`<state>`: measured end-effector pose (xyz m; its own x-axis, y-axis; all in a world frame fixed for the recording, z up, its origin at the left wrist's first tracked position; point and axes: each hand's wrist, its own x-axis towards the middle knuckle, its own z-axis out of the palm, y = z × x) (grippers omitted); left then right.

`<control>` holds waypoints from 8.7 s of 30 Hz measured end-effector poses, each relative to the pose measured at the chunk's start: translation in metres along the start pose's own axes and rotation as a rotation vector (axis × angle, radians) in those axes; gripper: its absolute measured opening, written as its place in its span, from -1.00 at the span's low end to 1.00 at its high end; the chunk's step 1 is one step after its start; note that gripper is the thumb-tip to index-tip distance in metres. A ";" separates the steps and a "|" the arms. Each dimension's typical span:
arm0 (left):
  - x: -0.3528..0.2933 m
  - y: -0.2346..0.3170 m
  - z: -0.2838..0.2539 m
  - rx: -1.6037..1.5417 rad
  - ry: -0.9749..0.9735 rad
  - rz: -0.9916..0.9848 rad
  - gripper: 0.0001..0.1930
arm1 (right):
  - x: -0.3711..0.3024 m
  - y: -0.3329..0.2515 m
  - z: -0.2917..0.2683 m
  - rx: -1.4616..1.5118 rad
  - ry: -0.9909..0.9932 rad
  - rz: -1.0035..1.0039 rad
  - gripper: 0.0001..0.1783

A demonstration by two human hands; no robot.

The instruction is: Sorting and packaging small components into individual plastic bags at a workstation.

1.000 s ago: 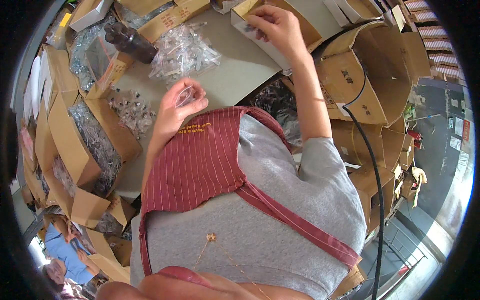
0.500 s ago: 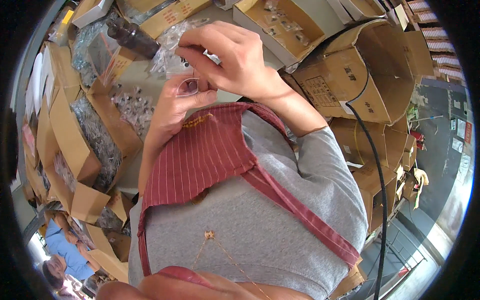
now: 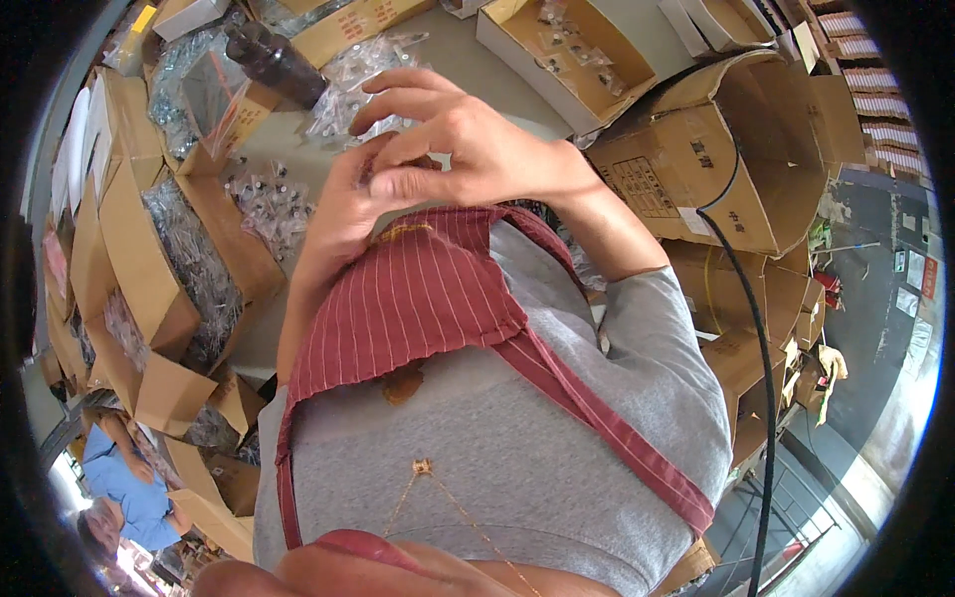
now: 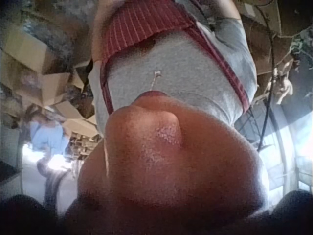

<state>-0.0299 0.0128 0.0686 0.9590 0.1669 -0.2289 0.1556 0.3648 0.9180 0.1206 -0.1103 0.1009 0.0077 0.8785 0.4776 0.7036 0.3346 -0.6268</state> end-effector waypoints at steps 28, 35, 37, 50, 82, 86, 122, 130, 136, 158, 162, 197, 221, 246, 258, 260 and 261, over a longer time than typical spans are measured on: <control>-0.013 -0.017 -0.019 -0.419 -0.019 -0.026 -0.48 | -0.002 0.029 0.022 0.147 -0.035 0.244 -0.81; -0.010 -0.023 -0.015 -0.338 0.012 -0.007 -0.46 | -0.002 0.024 0.020 0.324 -0.238 0.236 -0.72; -0.011 -0.020 -0.010 -0.336 0.045 0.015 -0.47 | -0.002 0.025 0.016 0.278 -0.177 0.183 -0.74; 0.003 0.005 -0.023 0.371 0.410 0.339 -0.93 | 0.006 0.016 0.021 0.342 0.163 0.429 -0.78; 0.025 -0.134 -0.076 1.252 0.693 -0.007 -0.56 | 0.068 0.122 0.028 0.822 0.146 0.445 -0.84; 0.023 -0.147 -0.097 0.976 0.639 -0.125 -0.70 | 0.048 0.121 0.055 0.721 -0.091 0.469 -0.81; 0.009 -0.018 -0.006 0.030 0.527 -0.004 -0.83 | 0.008 0.096 0.026 1.036 -0.410 0.749 -0.87; 0.012 -0.014 -0.003 0.054 0.507 0.000 -0.78 | 0.014 0.076 0.025 1.014 -0.327 0.748 -0.83; 0.012 -0.024 0.000 -0.043 0.572 0.152 -0.81 | 0.014 0.070 0.023 1.140 -0.247 0.836 -0.82; 0.005 -0.021 -0.021 0.021 0.512 -0.036 -0.94 | 0.008 0.076 0.036 0.676 -0.262 0.409 -0.85; 0.009 -0.024 -0.010 -0.070 0.577 0.054 -0.93 | 0.013 0.071 0.029 1.057 -0.236 0.804 -0.86; 0.008 -0.025 -0.012 -0.045 0.880 0.221 -0.81 | 0.010 0.091 0.034 0.970 0.176 0.570 -0.77; 0.005 -0.040 -0.001 0.075 0.829 0.188 -0.82 | 0.010 0.093 0.036 0.403 -0.004 0.387 -0.86; -0.043 -0.057 -0.021 -0.045 0.367 -0.186 -0.78 | 0.026 0.108 0.038 0.435 -0.348 0.625 -0.81; -0.018 -0.066 -0.007 -0.085 0.511 -0.142 -0.83 | -0.043 0.192 -0.046 -0.637 0.252 0.578 -0.71; -0.013 -0.066 -0.009 -0.066 0.514 -0.121 -0.83 | -0.075 0.210 -0.047 -0.840 0.060 0.794 -0.66; -0.008 -0.067 -0.010 -0.068 0.509 -0.120 -0.83 | -0.079 0.212 -0.052 -0.845 0.061 0.796 -0.66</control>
<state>-0.0508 -0.0041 0.0058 0.6964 0.5377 -0.4753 0.2259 0.4643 0.8564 0.3061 -0.1260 -0.0378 0.6787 0.7129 0.1764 0.7344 -0.6587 -0.1636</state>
